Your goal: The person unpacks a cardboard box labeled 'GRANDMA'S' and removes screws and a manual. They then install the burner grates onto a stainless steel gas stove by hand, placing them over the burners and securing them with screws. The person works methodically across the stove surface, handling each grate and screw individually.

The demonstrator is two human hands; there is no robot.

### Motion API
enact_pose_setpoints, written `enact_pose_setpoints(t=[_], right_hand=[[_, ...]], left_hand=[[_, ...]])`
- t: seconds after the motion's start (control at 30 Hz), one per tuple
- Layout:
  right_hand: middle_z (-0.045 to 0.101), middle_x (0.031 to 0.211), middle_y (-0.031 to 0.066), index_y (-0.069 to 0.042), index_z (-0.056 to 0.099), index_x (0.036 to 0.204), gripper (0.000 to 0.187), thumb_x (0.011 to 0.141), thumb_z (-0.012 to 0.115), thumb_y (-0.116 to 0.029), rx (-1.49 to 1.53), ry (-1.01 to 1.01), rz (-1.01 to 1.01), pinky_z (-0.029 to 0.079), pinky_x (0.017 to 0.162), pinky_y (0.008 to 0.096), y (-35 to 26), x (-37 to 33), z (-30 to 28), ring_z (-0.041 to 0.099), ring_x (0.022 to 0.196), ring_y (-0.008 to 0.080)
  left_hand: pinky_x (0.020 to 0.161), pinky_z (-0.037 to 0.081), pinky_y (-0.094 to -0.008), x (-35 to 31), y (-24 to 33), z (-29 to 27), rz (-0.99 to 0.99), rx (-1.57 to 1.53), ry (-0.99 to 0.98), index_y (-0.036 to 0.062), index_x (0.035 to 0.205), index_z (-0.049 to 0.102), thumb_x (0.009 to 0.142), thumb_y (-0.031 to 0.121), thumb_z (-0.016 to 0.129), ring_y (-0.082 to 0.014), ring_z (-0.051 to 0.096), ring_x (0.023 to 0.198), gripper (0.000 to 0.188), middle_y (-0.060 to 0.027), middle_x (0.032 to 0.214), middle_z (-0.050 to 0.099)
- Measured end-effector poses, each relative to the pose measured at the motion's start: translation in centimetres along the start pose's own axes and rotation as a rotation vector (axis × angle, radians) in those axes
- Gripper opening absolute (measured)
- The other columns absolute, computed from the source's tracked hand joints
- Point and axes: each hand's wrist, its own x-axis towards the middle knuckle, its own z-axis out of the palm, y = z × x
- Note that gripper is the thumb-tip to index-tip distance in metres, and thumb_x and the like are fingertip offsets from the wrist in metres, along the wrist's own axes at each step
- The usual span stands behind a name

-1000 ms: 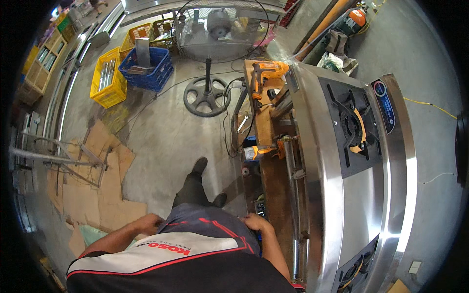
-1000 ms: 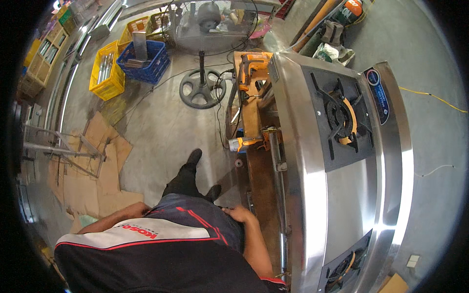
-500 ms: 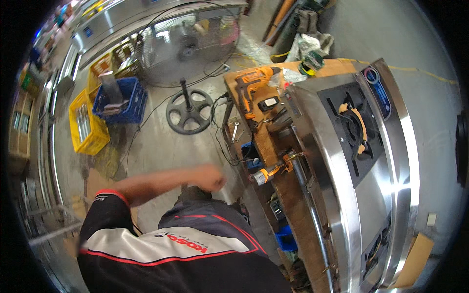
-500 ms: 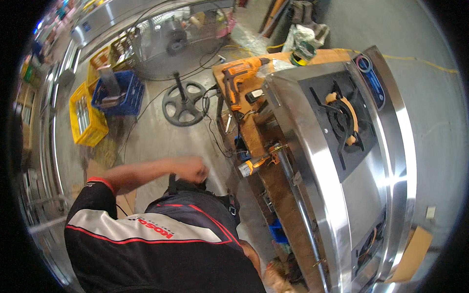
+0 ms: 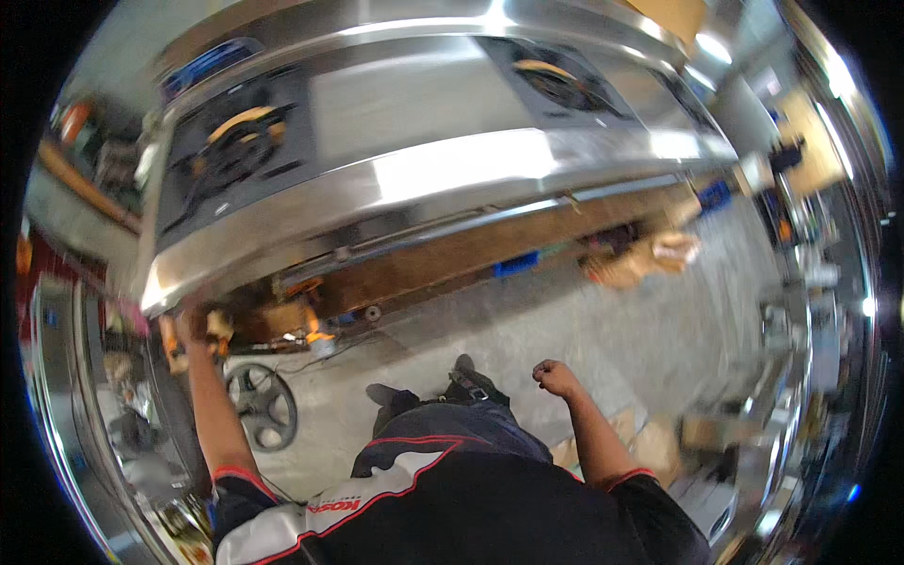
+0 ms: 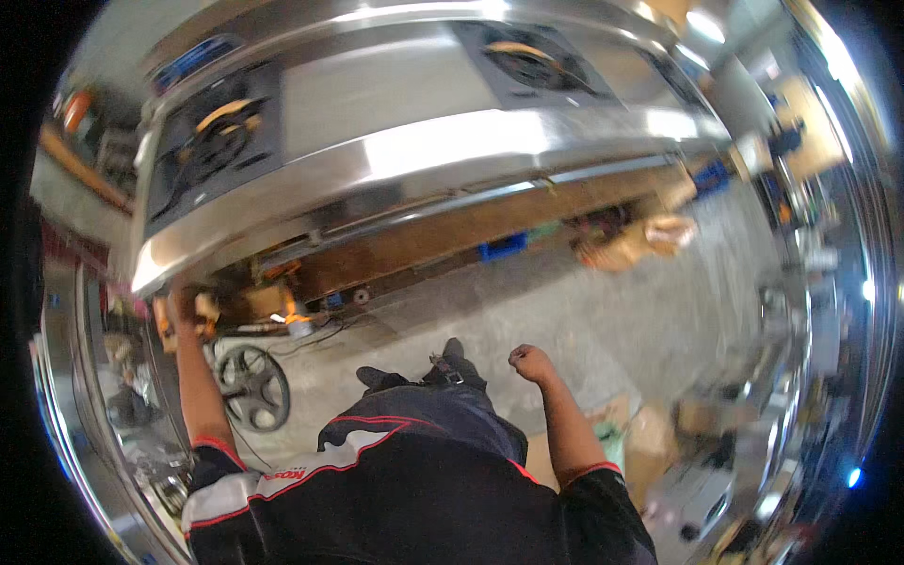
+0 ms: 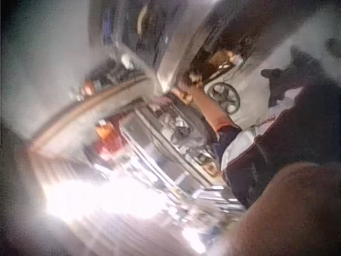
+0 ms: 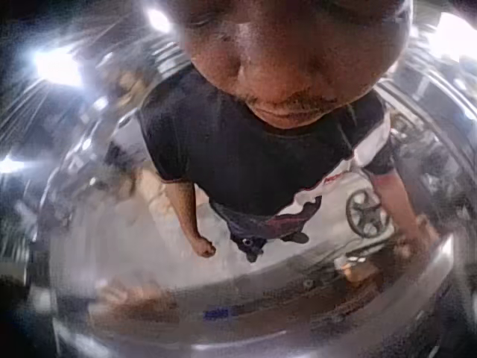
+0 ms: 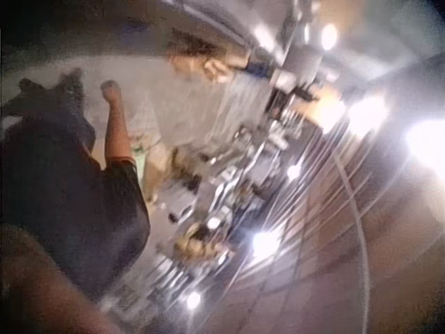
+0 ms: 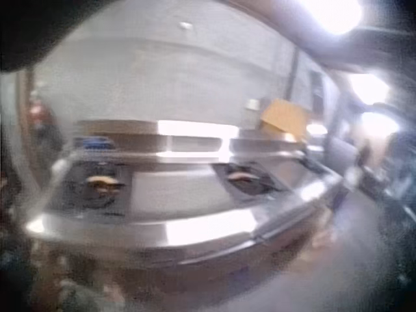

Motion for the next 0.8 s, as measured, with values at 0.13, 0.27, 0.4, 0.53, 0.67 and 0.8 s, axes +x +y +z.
enact_pose_setpoints(t=[0.13,0.27,0.4,0.53,0.67,0.8], right_hand=[[0.073,0.101,0.0184,-0.003,0.072,0.103,0.035,0.08,0.068,-0.029,-0.083,0.111,0.217,0.054,0.087,0.0395,5.7,-5.7,-1.9,0.07,0.096,0.0333],[0.073,0.101,0.0179,-0.004,0.071,0.106,0.036,0.081,0.068,-0.029,-0.14,0.144,0.157,0.053,0.088,0.0396,11.3,-5.6,-4.1,0.069,0.097,0.0348],[0.073,0.1,0.0163,-0.003,0.071,0.106,0.033,0.083,0.068,-0.027,0.002,0.162,0.0,0.053,0.085,0.0383,13.0,-1.7,-12.0,0.069,0.094,0.0291],[0.072,0.103,0.0169,0.0,0.069,0.109,0.038,0.084,0.069,-0.029,0.041,0.041,-0.211,0.054,0.083,0.0376,15.9,4.9,-18.0,0.069,0.095,0.0276],[0.07,0.108,0.0137,-0.002,0.06,0.126,0.052,0.09,0.067,-0.04,0.336,-0.207,-0.171,0.054,0.08,0.039,11.3,6.2,-22.9,0.067,0.094,0.0241],[0.065,0.117,0.011,-0.006,0.051,0.135,0.057,0.093,0.065,-0.043,0.796,-0.144,-0.132,0.058,0.075,0.0409,11.7,10.3,-25.6,0.065,0.099,0.025]], left_hand=[[0.085,0.053,-0.041,-3.9,1.3,-9.7,-1.095,-1.631,0.275,-0.0001,0.138,0.049,0.096,0.023,0.06,-0.0269,0.064,0.102,0.049,-0.017,0.126,0.062],[0.098,0.046,-0.0371,-10.7,7.9,-23.2,-1.324,-1.518,0.276,-0.0113,0.13,0.053,0.096,0.029,0.062,-0.028,0.058,0.113,0.054,-0.0236,0.125,0.06],[0.071,0.047,-0.0375,-23.0,27.0,-30.9,-1.321,-1.66,-0.172,-0.0018,0.102,0.066,0.096,0.035,0.057,-0.0215,0.058,0.079,0.039,-0.0132,0.095,0.065],[0.06,0.05,-0.0327,-16.4,45.1,-48.5,-0.827,-1.913,-0.794,0.0018,0.121,0.058,0.085,0.02,0.063,-0.0162,0.059,0.073,0.041,-0.0106,0.098,0.063],[0.082,0.053,-0.0328,0.2,59.7,-62.0,-0.005,-2.122,-0.545,-0.0011,0.135,0.05,0.081,0.011,0.076,-0.0211,0.064,0.102,0.061,-0.0154,0.116,0.064],[0.091,0.052,-0.0369,11.1,67.1,-80.1,0.461,-1.868,-0.53,0.0044,0.136,0.052,0.082,0.018,0.079,-0.0223,0.063,0.112,0.062,-0.0115,0.122,0.065]])
